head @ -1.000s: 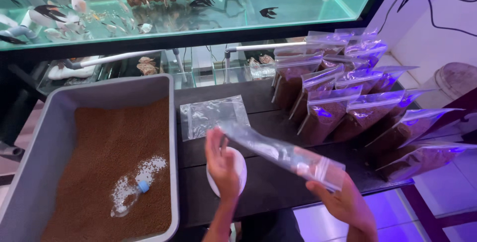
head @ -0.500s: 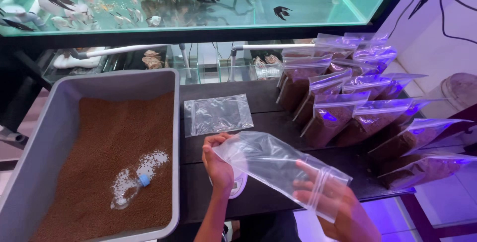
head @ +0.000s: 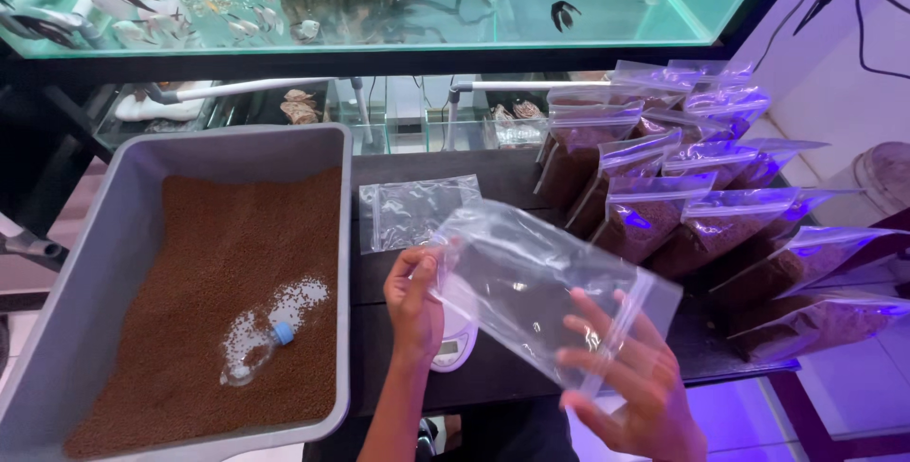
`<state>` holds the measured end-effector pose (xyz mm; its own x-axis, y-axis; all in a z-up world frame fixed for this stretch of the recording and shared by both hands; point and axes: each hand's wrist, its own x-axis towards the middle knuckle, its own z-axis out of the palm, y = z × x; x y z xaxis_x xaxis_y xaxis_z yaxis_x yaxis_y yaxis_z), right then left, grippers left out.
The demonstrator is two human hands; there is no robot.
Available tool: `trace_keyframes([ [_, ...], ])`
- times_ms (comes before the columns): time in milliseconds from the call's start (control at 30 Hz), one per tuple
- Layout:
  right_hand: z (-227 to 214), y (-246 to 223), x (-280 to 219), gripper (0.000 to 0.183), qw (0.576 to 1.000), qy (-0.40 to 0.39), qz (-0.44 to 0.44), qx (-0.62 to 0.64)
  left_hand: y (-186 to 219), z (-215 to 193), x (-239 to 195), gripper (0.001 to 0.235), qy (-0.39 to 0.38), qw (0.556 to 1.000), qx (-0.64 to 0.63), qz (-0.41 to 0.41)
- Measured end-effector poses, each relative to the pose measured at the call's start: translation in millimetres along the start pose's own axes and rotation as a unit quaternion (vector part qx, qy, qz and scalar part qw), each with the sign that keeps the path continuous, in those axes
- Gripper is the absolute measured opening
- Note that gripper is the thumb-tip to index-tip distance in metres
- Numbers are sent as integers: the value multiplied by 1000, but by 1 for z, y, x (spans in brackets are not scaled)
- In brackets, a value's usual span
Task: The person scoops fish food from a large bin into a small plastic bag, weighs the bag on a digital scale, and seals the bag.
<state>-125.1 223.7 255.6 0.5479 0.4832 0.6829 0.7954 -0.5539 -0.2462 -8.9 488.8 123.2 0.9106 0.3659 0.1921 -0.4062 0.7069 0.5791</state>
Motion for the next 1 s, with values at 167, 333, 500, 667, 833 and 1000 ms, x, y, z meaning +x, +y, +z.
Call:
trace_keyframes([
  [167, 4, 14, -17, 28, 998, 34, 19, 51, -1, -8, -1, 9, 14, 997, 19, 70],
  [333, 1, 19, -36, 30, 996, 21, 69, 48, 5, -7, -8, 18, 36, 988, 11, 152],
  [500, -8, 27, -51, 27, 992, 30, 98, 76, 15, 19, -19, 22, 49, 961, 96, 256],
  [667, -26, 33, -32, 40, 999, -30, -8, 11, 46, 30, -8, 47, 82, 951, 282, 95],
  [833, -6, 23, -13, 35, 978, -125, -108, -129, 72, 41, 11, 69, 3, 907, 412, -85],
  [1000, 13, 10, 2, 28, 962, -166, -134, -168, 47, 3, 46, 70, 74, 940, 261, -208],
])
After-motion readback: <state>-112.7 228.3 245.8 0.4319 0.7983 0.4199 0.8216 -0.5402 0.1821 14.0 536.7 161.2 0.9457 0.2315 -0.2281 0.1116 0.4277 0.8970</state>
